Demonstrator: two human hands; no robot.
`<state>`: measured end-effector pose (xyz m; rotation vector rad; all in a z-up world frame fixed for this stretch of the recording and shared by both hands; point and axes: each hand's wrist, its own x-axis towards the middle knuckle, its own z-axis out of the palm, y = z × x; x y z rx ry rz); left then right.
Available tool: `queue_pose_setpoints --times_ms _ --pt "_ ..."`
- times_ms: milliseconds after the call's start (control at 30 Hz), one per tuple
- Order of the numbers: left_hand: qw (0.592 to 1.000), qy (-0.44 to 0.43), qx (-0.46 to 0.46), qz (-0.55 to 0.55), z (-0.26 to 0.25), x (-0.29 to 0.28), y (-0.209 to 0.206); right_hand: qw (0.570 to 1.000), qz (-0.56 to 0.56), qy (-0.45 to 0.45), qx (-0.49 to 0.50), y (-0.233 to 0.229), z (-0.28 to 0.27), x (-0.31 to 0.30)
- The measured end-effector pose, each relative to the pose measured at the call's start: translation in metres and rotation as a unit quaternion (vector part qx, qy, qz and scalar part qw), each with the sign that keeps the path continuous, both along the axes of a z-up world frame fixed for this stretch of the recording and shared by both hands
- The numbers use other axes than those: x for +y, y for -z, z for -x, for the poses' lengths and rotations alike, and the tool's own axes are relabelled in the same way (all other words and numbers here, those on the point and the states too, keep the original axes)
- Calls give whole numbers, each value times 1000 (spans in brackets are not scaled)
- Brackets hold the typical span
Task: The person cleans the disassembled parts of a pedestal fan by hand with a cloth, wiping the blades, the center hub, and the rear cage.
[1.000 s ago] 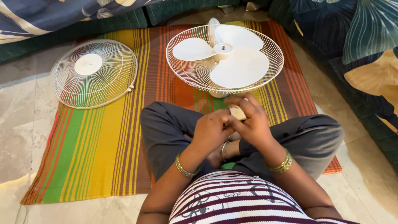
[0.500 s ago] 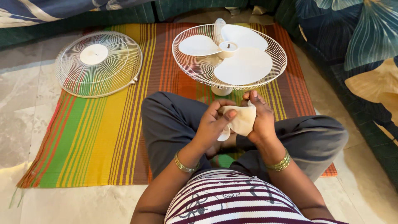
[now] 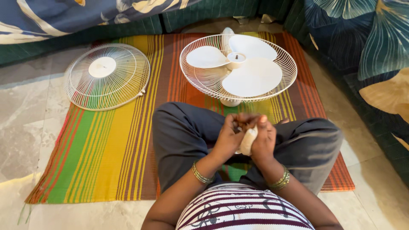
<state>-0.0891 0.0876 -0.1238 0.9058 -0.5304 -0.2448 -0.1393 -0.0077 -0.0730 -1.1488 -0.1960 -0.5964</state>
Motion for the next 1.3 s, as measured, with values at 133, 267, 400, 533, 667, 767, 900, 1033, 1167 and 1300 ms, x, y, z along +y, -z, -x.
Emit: queue_pose_setpoints --times_ms 133,267,400,533,667,767,900,1033,1167,1300 --pt "988 57 69 -127 -12 34 -57 971 -223 -77 -32 11 -20 -58" --pt "944 224 -108 -217 3 104 -142 991 -131 -24 -32 -2 -33 -119" --pt "876 284 -296 -253 5 100 -196 992 -114 16 49 -19 -59 -138" --pt "842 283 -370 -272 -18 63 -196 986 -95 84 111 -24 -80 -129" --pt "830 269 -394 -289 -28 38 -208 975 -152 119 110 -22 -95 -142" --pt "826 260 -401 -299 -30 32 -215 976 -174 105 79 -19 -95 -160" --pt "821 257 -409 -304 -31 24 -221 977 -81 182 75 -3 -98 -178" --pt "820 246 -416 -308 -30 18 -225 972 -82 193 110 24 -108 -192" --pt "823 245 -418 -298 -24 14 -227 967 -104 199 119 49 -111 -210" --pt "821 247 -436 -275 -19 13 -232 964 -151 182 121 54 -112 -218"
